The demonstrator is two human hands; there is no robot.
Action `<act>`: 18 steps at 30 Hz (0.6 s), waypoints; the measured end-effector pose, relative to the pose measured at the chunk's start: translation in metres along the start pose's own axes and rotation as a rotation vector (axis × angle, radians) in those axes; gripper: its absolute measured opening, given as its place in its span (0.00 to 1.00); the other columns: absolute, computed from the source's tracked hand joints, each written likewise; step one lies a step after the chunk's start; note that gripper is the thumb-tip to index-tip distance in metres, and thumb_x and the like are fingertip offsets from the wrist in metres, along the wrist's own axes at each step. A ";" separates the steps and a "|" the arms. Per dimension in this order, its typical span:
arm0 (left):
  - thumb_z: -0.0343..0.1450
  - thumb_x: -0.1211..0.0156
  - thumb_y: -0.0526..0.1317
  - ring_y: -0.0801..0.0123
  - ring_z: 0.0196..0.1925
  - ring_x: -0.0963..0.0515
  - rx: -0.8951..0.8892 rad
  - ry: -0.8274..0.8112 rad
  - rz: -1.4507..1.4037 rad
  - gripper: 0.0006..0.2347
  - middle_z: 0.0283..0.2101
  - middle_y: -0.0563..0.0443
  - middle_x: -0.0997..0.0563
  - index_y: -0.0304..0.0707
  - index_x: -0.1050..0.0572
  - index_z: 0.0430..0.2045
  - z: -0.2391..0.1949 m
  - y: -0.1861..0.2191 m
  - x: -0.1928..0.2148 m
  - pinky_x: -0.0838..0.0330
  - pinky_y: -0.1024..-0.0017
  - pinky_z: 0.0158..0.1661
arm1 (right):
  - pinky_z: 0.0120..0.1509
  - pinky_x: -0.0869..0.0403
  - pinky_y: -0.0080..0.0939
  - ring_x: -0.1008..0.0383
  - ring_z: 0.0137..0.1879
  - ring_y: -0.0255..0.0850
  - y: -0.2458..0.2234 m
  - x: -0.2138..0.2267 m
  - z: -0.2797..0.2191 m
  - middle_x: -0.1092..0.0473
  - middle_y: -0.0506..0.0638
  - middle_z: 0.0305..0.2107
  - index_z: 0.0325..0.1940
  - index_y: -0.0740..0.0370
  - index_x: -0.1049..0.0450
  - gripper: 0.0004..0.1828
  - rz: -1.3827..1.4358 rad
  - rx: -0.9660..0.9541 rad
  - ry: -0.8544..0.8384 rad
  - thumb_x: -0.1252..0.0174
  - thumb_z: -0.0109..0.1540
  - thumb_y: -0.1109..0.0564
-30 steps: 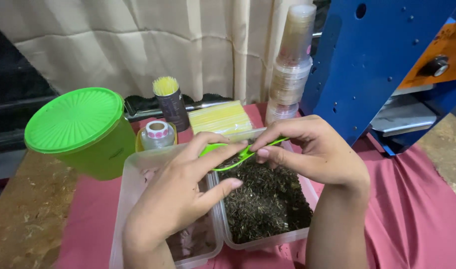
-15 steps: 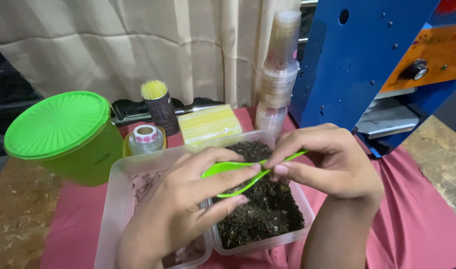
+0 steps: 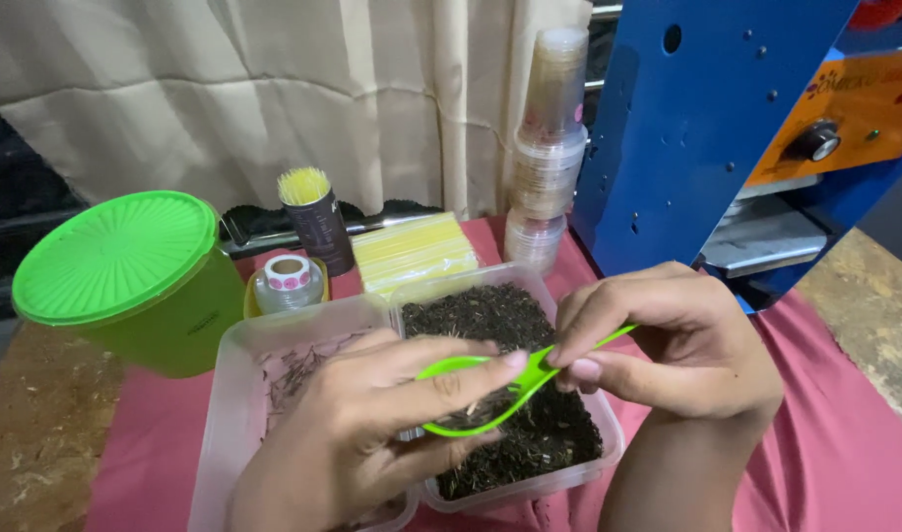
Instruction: The person uses a green plastic spoon to scoop dried herbs from a clear container and transfers them into a second container. They also use their right hand to pick out small pieces from the herb pile and place them into the spoon.
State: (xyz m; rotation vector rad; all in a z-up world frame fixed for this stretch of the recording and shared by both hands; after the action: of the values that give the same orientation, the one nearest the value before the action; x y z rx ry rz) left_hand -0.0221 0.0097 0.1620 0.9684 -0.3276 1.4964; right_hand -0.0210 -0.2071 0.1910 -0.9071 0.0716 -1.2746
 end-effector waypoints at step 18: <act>0.77 0.45 0.40 0.59 0.26 0.36 0.054 -0.042 0.062 0.16 0.37 0.53 0.23 0.59 0.27 0.60 -0.002 -0.008 -0.008 0.38 0.68 0.31 | 0.33 0.25 0.35 0.23 0.26 0.41 0.005 0.005 0.002 0.23 0.55 0.23 0.34 0.68 0.21 0.04 -0.015 -0.004 0.003 0.41 0.60 0.64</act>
State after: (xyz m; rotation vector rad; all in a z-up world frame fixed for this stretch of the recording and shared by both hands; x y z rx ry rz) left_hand -0.0167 0.0071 0.1523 1.0423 -0.3514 1.5494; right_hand -0.0145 -0.2099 0.1912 -0.9106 0.0700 -1.2907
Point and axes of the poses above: each hand's wrist, its own z-axis towards the middle knuckle, its own x-axis out of the back of the hand, y = z × x, the point moved 4 cm from there along z, towards the middle knuckle
